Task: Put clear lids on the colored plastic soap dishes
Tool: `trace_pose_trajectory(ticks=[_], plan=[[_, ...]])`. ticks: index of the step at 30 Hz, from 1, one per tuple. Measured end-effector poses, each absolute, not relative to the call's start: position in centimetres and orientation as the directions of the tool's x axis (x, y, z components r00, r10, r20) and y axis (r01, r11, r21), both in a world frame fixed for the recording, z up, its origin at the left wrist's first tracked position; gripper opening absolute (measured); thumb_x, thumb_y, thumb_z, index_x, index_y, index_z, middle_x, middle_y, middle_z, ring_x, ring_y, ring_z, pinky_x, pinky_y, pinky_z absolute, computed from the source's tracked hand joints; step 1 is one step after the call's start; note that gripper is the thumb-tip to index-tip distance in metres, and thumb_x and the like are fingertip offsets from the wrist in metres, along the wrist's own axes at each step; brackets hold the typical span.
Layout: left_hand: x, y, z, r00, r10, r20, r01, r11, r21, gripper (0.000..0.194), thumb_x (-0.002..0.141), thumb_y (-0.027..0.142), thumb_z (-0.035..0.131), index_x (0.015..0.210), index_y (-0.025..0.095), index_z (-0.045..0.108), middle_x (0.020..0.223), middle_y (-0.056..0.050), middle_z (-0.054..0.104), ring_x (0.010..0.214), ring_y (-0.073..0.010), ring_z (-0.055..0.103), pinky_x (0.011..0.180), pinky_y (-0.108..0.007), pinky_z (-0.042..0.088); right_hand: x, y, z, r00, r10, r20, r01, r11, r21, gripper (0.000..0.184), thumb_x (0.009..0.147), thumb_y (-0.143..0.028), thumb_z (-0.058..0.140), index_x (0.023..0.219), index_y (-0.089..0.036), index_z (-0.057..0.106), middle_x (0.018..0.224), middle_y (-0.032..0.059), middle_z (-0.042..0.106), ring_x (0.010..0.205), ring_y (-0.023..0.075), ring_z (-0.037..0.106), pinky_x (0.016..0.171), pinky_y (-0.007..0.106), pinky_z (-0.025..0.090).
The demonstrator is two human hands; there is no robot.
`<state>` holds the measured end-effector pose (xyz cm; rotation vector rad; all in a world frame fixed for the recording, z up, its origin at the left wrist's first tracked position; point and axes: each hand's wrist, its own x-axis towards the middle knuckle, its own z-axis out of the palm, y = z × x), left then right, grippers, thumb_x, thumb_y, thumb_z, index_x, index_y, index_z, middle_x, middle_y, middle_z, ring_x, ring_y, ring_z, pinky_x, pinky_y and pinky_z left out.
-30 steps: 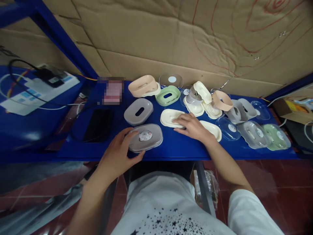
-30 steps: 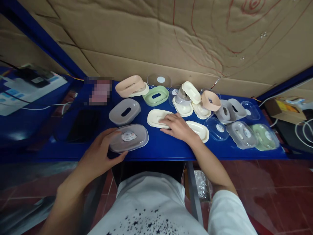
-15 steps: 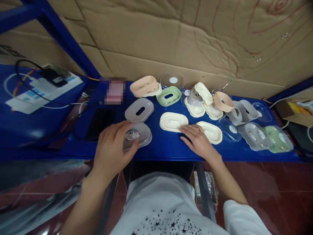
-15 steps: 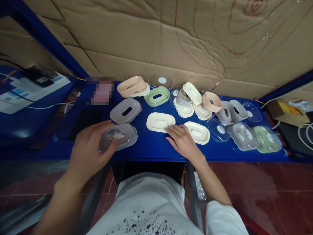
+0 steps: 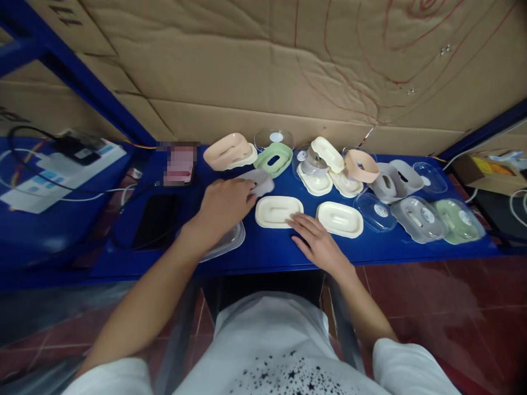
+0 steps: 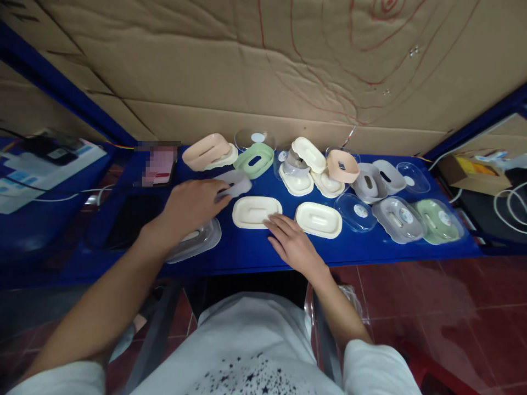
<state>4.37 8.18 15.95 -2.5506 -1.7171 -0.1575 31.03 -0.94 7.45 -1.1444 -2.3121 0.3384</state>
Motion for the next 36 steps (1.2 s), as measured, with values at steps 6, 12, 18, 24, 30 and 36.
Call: trace_pose_trajectory(ticks=[6, 12, 18, 24, 30, 36], plan=[[8.2, 4.0, 13.7, 0.595, 0.788, 0.162, 0.782, -0.613, 0.114, 0.027, 0.104, 0.014, 0.053, 0.119, 0.018, 0.074, 0.116, -0.013, 0.079, 0.106, -0.0308, 0.075, 0.095, -0.046, 0.053, 31.5, -1.3, 7.2, -0.315, 0.844, 0.433, 0.741, 0.504, -0.444, 0.081, 0.109, -0.028, 0.058, 0.177, -0.038, 0.016, 0.177, 0.0129, 0.035, 0.164, 0.0343, 0.038, 0.130, 0.062, 0.045], [8.8, 2.6, 10.9, 0.615, 0.738, 0.277, 0.733, -0.665, 0.144, 0.028, 0.107, 0.014, 0.051, 0.124, 0.019, 0.072, 0.125, -0.013, 0.076, 0.117, -0.0322, 0.071, 0.107, -0.051, 0.048, 31.5, -0.6, 6.4, -0.365, 0.825, 0.432, 0.742, 0.538, -0.401, 0.063, 0.110, -0.023, 0.052, 0.171, -0.034, 0.039, 0.168, 0.0110, 0.051, 0.156, 0.0320, 0.050, 0.128, 0.059, 0.047], [7.7, 0.7, 8.5, 0.591, 0.730, 0.342, 0.730, -0.665, 0.159, 0.035, 0.108, 0.014, 0.050, 0.136, 0.022, 0.070, 0.134, -0.011, 0.076, 0.122, -0.0308, 0.070, 0.108, -0.050, 0.049, 31.4, -1.1, 6.2, -0.396, 0.809, 0.434, 0.756, 0.556, -0.347, 0.050, 0.110, -0.021, 0.053, 0.158, -0.034, 0.060, 0.159, 0.0093, 0.062, 0.147, 0.0315, 0.058, 0.122, 0.057, 0.051], [6.5, -0.2, 7.0, 0.550, 0.745, 0.377, 0.718, -0.653, 0.243, 0.036, 0.109, 0.020, 0.053, 0.141, 0.025, 0.068, 0.142, -0.013, 0.071, 0.130, -0.0321, 0.066, 0.114, -0.053, 0.047, 31.8, 0.2, 8.7, -0.504, 0.773, 0.385, 0.726, 0.621, -0.297, 0.036, 0.111, -0.029, 0.055, 0.144, -0.032, 0.070, 0.150, 0.0066, 0.070, 0.138, 0.0291, 0.063, 0.116, 0.053, 0.052], [6.3, -0.2, 6.6, 0.489, 0.765, 0.418, 0.726, -0.623, 0.292, 0.045, 0.106, 0.009, 0.047, 0.140, 0.026, 0.070, 0.147, -0.015, 0.066, 0.141, -0.0321, 0.060, 0.123, -0.059, 0.042, 27.9, 10.3, 12.1, -0.511, 0.801, 0.313, 0.792, 0.580, -0.191, 0.043, 0.111, -0.023, 0.052, 0.152, -0.014, 0.061, 0.155, 0.0163, 0.065, 0.146, 0.0328, 0.057, 0.119, 0.053, 0.043], [5.9, -0.6, 6.2, 0.423, 0.766, 0.484, 0.683, -0.621, 0.385, 0.045, 0.107, 0.015, 0.054, 0.150, 0.024, 0.059, 0.157, -0.019, 0.054, 0.150, -0.0351, 0.053, 0.123, -0.058, 0.047, 24.5, 15.7, 12.6, -0.487, 0.854, 0.186, 0.819, 0.520, -0.242, 0.017, 0.101, -0.018, 0.064, 0.116, -0.014, 0.071, 0.127, 0.0172, 0.075, 0.118, 0.0310, 0.071, 0.104, 0.045, 0.052]])
